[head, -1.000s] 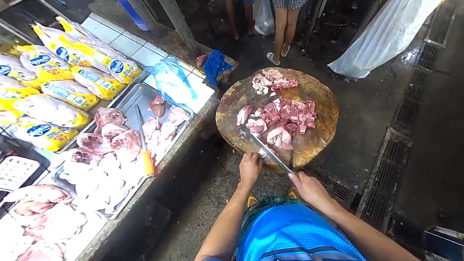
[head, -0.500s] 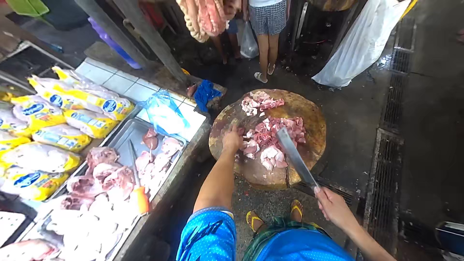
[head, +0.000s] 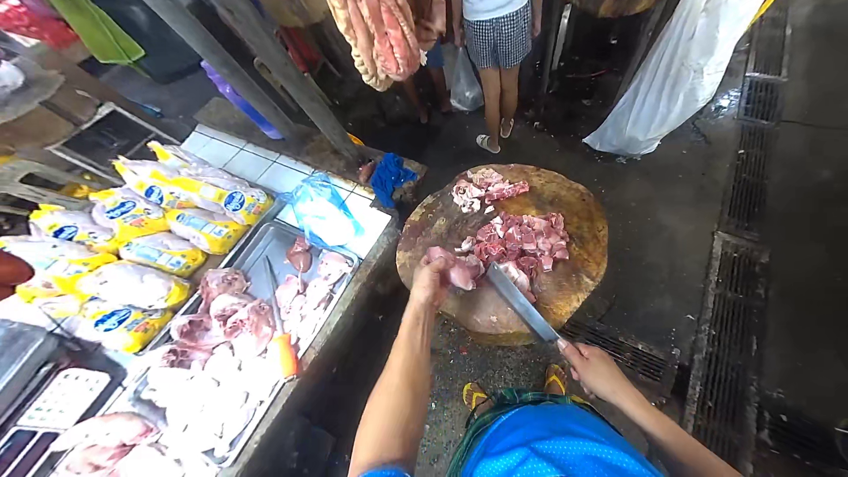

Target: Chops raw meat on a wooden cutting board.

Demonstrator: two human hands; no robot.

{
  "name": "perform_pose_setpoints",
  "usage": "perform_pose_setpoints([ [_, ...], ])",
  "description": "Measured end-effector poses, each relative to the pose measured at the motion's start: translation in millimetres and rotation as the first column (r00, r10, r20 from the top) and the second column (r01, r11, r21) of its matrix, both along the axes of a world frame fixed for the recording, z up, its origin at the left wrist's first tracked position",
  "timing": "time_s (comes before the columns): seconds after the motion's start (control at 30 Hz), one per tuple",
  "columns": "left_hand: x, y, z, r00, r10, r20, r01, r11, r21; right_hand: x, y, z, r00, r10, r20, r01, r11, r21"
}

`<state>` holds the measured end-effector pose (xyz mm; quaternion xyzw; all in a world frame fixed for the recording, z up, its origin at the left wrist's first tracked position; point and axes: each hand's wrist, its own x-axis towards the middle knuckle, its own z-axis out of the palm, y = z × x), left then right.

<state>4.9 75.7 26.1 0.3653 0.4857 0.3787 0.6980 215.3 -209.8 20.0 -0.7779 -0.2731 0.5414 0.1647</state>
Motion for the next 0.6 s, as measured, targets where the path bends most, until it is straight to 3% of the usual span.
perform_pose_setpoints([
  [0.1,14,-61,-16,0.982,0.17,0.08,-0.174,0.984,0.048,-3,0,-2,1.0,-0.009,0.019,0.009,1.0,0.024],
  [0.2,7,-110,-52,0.918,0.224,-0.329,-0.226,0.974,0.031,-8,-6,-5,0.99,0.074,0.119,-0.083,0.994,0.073],
  [0.3,-11,-125,-73,0.863,0.152,-0.482,-0.17,0.985,0.006,-18,-11,11,0.958,0.12,0.262,-0.178,0.961,0.211],
  [0.37,-17,-127,-78,0.867,0.12,-0.484,-0.141,0.99,-0.009,-29,-13,20,0.926,0.054,0.374,-0.228,0.87,0.437],
  [0.43,-19,-125,-77,0.873,0.112,-0.475,-0.141,0.99,-0.025,-41,-2,26,0.905,-0.052,0.423,-0.267,0.704,0.658],
  [0.5,-20,-124,-79,0.877,0.114,-0.468,-0.148,0.988,-0.037,-50,9,22,0.899,-0.096,0.428,-0.293,0.595,0.748],
  [0.53,-21,-123,-80,0.874,0.113,-0.473,-0.149,0.988,-0.039,-52,12,15,0.891,-0.061,0.451,-0.319,0.621,0.716],
  [0.6,-23,-121,-84,0.855,0.096,-0.51,-0.133,0.99,-0.037,-47,15,5,0.873,0.183,0.452,-0.381,0.834,0.399],
])
